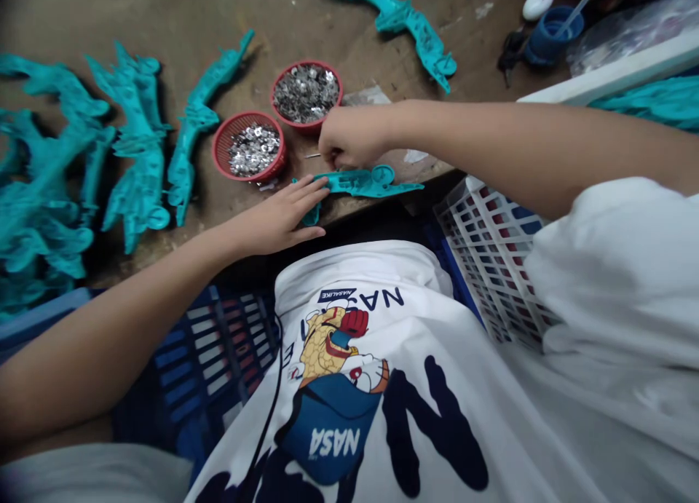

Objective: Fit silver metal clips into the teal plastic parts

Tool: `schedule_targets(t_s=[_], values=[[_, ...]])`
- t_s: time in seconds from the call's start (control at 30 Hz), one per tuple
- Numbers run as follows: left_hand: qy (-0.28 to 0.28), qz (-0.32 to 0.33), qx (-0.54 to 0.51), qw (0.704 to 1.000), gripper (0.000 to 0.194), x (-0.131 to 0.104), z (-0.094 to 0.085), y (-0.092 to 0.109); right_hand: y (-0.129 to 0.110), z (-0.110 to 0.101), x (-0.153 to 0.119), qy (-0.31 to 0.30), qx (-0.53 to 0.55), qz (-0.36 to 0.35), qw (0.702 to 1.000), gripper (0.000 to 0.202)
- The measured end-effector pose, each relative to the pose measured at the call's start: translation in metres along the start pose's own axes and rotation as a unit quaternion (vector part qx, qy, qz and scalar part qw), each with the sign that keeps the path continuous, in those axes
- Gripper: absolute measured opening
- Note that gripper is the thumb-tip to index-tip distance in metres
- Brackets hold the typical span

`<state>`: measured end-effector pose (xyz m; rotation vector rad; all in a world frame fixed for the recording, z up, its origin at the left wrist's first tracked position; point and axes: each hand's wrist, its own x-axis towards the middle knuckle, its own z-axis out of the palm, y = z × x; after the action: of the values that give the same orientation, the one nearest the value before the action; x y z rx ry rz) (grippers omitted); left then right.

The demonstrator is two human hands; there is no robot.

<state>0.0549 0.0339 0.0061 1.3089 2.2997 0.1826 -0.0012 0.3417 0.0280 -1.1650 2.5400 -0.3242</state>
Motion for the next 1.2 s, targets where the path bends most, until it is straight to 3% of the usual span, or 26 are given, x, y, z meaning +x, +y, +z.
schedule_targets(t_s=[0.2, 0.33, 0.47, 0.63, 0.87, 1.0, 1.1, 1.2], values=[[-0.004, 0.022, -0.017, 1.000, 0.098, 0.000, -0.002, 0.001, -0.002, 0.016, 0.006, -0.041, 0.007, -0.025, 0.999, 0.030], [-0.002, 0.023, -0.024, 0.999, 0.098, 0.001, -0.002, -0.001, -0.006, 0.014, 0.005, -0.031, 0.018, -0.020, 0.999, 0.024], [0.001, 0.021, -0.023, 1.000, 0.098, 0.000, -0.001, -0.001, -0.007, 0.009, 0.003, -0.038, -0.005, -0.048, 0.998, 0.032], [-0.003, 0.020, -0.017, 1.000, 0.101, 0.000, 0.000, -0.002, -0.003, 0.017, 0.007, -0.016, 0.035, -0.003, 0.999, 0.024], [0.002, 0.027, -0.015, 1.000, 0.098, 0.000, 0.000, -0.004, 0.001, 0.024, 0.009, 0.004, 0.063, 0.008, 0.998, 0.028], [0.000, 0.024, -0.015, 1.000, 0.099, 0.001, 0.001, -0.005, 0.000, 0.022, 0.006, -0.018, 0.075, 0.007, 0.997, 0.026], [-0.004, 0.023, -0.006, 1.000, 0.098, 0.001, 0.000, -0.004, -0.001, 0.017, 0.005, -0.027, 0.066, -0.011, 0.997, 0.037], [0.006, 0.021, 0.013, 1.000, 0.092, 0.000, -0.002, 0.001, 0.001, 0.006, 0.001, 0.002, 0.036, 0.009, 0.999, 0.052]])
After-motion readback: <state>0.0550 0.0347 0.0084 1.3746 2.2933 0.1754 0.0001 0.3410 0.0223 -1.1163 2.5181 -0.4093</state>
